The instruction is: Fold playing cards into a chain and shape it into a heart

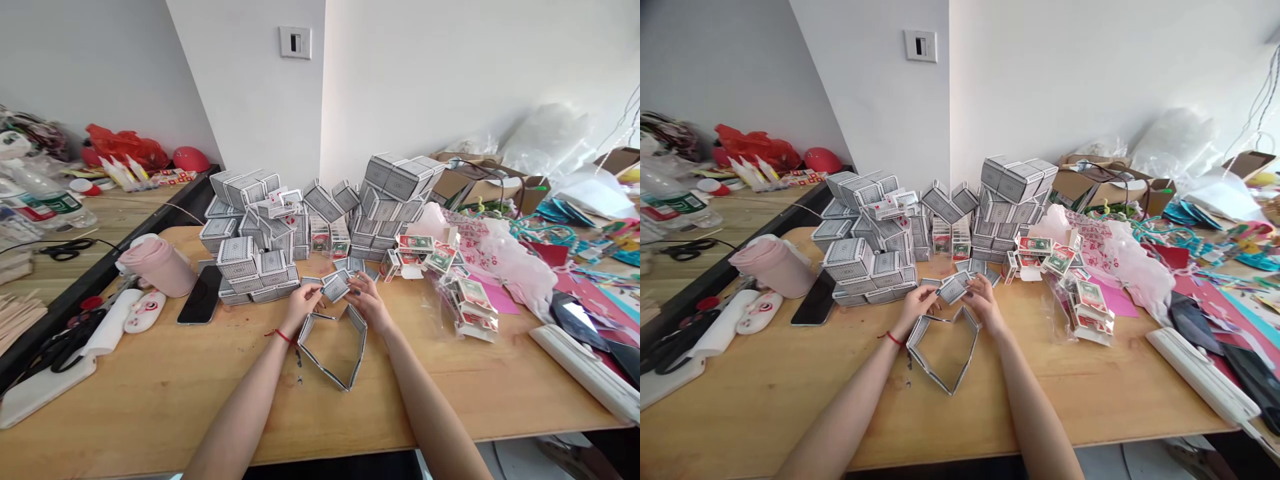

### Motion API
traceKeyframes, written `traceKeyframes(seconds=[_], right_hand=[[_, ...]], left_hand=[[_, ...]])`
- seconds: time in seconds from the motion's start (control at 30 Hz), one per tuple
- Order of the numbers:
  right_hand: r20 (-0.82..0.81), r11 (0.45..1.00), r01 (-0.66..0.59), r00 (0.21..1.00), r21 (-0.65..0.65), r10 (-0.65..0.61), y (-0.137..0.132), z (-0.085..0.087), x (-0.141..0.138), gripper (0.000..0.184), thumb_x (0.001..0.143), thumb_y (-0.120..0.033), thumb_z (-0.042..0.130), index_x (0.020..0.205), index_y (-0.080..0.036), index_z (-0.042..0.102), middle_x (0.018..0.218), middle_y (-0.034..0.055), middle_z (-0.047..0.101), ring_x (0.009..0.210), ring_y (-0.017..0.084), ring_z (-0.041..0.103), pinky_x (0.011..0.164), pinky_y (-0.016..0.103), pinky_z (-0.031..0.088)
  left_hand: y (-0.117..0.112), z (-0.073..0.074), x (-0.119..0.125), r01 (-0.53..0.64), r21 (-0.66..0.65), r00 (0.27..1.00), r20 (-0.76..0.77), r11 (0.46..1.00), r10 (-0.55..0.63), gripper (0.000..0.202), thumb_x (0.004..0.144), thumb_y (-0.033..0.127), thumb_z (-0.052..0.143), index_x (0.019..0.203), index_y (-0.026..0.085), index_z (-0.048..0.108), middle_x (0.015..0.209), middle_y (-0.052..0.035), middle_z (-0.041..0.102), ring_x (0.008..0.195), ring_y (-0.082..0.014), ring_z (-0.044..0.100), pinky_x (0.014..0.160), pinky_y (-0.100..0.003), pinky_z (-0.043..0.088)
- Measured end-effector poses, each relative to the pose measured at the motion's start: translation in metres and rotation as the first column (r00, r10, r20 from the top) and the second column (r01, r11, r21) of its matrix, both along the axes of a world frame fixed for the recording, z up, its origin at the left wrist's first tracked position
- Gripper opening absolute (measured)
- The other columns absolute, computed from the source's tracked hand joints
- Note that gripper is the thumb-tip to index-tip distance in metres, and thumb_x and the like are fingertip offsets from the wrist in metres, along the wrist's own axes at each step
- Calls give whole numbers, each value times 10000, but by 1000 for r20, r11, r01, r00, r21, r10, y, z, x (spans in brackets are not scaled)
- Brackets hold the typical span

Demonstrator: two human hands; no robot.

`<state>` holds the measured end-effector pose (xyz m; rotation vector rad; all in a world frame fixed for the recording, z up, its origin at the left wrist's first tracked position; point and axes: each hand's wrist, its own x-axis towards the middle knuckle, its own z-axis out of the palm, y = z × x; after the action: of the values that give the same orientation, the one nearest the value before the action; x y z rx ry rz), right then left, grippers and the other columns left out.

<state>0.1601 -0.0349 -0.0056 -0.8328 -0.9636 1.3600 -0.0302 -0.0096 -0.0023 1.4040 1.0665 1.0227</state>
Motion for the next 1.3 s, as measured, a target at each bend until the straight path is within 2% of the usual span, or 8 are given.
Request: traceKeyframes(seconds=[0.2,0.3,0.47,0.63,0.77,0.93,1.1,1.3], right_hand=[[255,970,-242,940,31,226,-12,14,8,479,564,-106,505,996,-272,382,986,18,584,959,182,552,860,386,413],[335,965,-261,909,-1,246,-15,21,4,484,566,-98,438,1020,-251,372,892,12,616,861,171,579,767,339,441],[579,981,-194,800,-3,160,-15,24,1,298,626,-128,472,917,-185,500,820,16,632,732,142,580,654,262,436],[602,989,-137,787,-49,138,-13,22,4,161,688,-225,537,824,-162,596,802,32,666,733,159,605,683,279,455],[573,996,-55,816,-65,82,-14,20,8,193,718,-307,553,824,-169,636,850,56,693,801,195,630,734,303,466],[626,993,117,776,-17,-81,-15,18,13,246,721,-371,553,834,-184,667,852,54,705,783,211,646,716,306,481],[672,981,186,720,55,-174,-16,18,16,256,742,-367,522,826,-192,690,826,40,711,783,206,648,717,291,482],[652,968,238,722,78,-230,-17,13,15,234,724,-357,553,821,-196,692,842,47,709,762,215,652,674,299,502]], left_hand=[[-1,2,-1,9,-52,998,58,999,-6,232,763,315,499,917,141,499,515,41,549,415,-98,539,389,-178,379],[-2,1,-1,6,-37,999,42,999,-5,205,774,301,477,920,157,475,439,77,487,347,-87,490,369,-172,348],[-4,1,-1,27,-52,1000,5,998,-27,192,781,284,450,940,176,453,437,88,461,332,-90,483,355,-173,338],[-5,0,-1,103,-57,995,13,993,-102,209,756,280,490,933,177,448,554,59,531,389,-90,516,394,-186,379],[-4,-1,-1,168,-23,984,-54,986,-169,140,761,290,491,813,160,483,542,37,538,439,-96,519,443,-194,388],[-1,-3,-2,91,86,990,-112,992,-81,128,772,256,469,822,152,524,571,32,510,514,-96,494,485,-189,367],[0,-3,-4,96,154,978,-198,983,-64,168,789,251,435,812,147,564,632,19,518,530,-94,469,497,-195,360],[-5,0,-3,157,268,964,-251,950,-89,203,801,237,439,869,163,617,739,-20,608,662,-127,520,588,-211,400]])
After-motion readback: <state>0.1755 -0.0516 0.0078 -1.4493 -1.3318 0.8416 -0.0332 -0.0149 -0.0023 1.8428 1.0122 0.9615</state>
